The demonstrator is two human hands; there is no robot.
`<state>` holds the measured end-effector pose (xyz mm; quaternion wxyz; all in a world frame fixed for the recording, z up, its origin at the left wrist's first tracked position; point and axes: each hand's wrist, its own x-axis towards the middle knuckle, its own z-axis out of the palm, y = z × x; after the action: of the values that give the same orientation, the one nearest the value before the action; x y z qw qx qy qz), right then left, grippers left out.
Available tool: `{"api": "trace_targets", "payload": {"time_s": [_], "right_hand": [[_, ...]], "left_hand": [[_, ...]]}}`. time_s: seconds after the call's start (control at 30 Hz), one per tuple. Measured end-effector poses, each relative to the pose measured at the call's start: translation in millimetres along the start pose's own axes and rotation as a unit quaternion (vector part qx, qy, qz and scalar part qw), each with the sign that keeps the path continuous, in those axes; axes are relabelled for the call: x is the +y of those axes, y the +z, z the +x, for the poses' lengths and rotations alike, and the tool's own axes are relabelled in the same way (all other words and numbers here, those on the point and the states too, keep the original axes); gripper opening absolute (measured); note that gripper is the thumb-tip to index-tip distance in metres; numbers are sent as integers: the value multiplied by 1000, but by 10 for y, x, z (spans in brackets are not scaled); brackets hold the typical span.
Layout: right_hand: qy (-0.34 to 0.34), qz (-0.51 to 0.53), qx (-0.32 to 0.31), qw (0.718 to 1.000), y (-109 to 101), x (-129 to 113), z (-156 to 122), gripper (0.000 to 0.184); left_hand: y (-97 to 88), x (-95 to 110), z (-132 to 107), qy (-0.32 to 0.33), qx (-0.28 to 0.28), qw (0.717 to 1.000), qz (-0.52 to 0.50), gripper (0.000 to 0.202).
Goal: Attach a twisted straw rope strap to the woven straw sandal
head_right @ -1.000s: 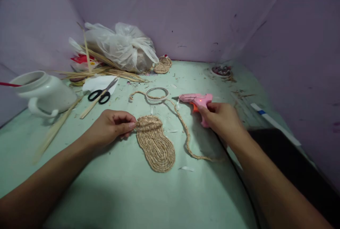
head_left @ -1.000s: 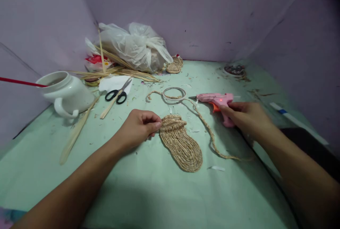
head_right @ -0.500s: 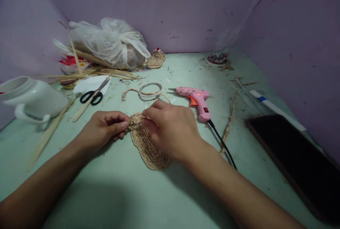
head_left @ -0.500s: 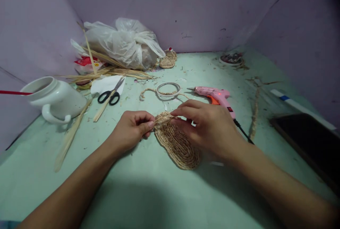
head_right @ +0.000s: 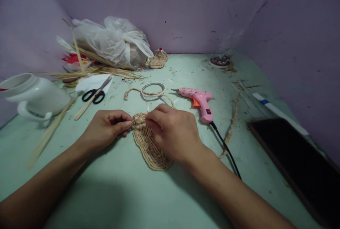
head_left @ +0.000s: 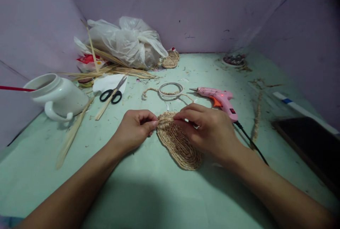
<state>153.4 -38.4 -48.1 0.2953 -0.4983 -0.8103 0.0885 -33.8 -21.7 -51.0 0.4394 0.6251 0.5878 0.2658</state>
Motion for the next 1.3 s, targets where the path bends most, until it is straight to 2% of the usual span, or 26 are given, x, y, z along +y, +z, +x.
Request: {"api": "trace_targets", "payload": {"time_s": [0.23, 0.6, 0.73, 0.87, 1.03, 1.17, 1.3], "right_hand": [[7, 7, -6, 1000, 17, 9, -13, 14], [12, 18, 12, 1000, 23, 12, -35, 14], [13, 11, 11, 1000, -11, 32, -41, 16], [52, 11, -12, 999, -70, 84, -36, 13], [87, 60, -51, 993, -59, 179, -44, 7], [117, 124, -31, 985, 21, 218, -53, 7], [140, 167, 15, 976, 102, 187, -59, 5]], "left_hand": [[14, 0, -2, -27, 2, 1000, -15, 10], [-3, 10, -6, -32, -20, 998, -59, 10], [-27, 25, -15, -17, -27, 999, -42, 10], [-70, 3, -23, 1, -26, 1000, -3, 8], [-103, -20, -29, 11, -31, 999, 14, 6], [-73, -7, -30, 24, -28, 999, 4, 5], [-26, -20, -31, 32, -25, 999, -13, 6]]}}
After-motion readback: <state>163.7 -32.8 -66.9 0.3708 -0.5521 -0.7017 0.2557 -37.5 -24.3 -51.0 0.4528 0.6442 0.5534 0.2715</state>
